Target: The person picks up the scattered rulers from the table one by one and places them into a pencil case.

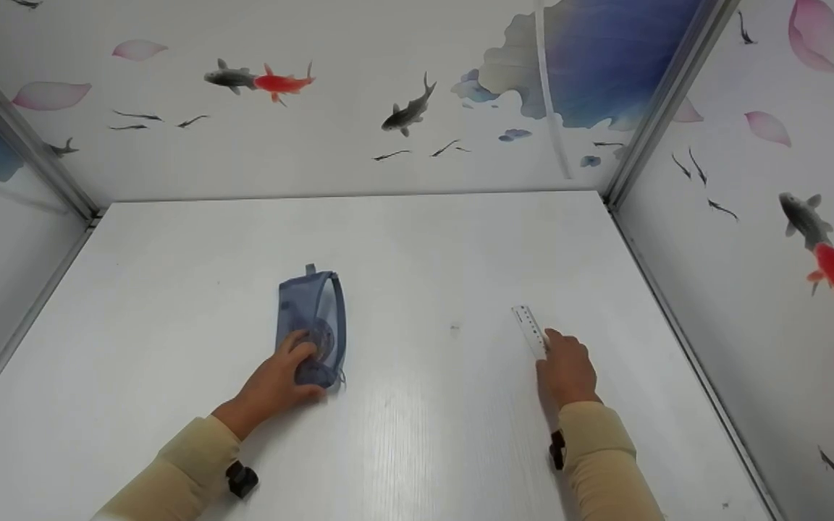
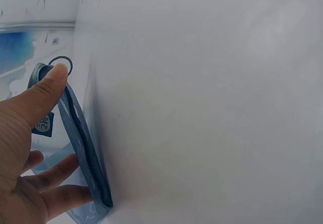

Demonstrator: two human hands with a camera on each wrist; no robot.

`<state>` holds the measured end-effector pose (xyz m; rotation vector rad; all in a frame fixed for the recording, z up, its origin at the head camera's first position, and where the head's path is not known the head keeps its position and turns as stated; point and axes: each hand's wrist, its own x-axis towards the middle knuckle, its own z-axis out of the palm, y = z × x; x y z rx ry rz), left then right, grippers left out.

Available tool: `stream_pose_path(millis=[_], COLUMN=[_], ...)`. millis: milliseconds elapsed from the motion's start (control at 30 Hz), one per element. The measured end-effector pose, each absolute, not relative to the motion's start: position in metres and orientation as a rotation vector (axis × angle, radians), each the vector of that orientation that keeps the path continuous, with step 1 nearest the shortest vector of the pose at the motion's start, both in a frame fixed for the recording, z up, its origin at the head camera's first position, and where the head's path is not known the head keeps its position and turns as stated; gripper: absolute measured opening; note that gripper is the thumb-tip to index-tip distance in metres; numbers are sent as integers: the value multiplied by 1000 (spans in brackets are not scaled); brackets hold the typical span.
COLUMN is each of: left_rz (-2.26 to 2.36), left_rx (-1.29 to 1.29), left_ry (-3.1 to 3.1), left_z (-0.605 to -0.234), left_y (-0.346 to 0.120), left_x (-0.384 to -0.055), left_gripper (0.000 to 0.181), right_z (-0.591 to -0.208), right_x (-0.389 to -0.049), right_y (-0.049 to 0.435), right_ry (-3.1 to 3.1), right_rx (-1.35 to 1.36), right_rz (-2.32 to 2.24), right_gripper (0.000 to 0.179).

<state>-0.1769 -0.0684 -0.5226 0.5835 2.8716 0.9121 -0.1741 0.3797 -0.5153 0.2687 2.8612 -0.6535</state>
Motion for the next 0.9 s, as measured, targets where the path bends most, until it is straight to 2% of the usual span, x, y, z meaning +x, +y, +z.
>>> stream_pose_path(millis=[900], left_rz=[902], left_rx=[564], left_ry=[2880], left_z=[-524], left_y=[-68], left_x=[-177], left_gripper=[61], right_z=[-517], right_x=[-176], right_y=[385], right_ry=[2745], right_rx=[425], right_rz=[-773], right_gripper=[54])
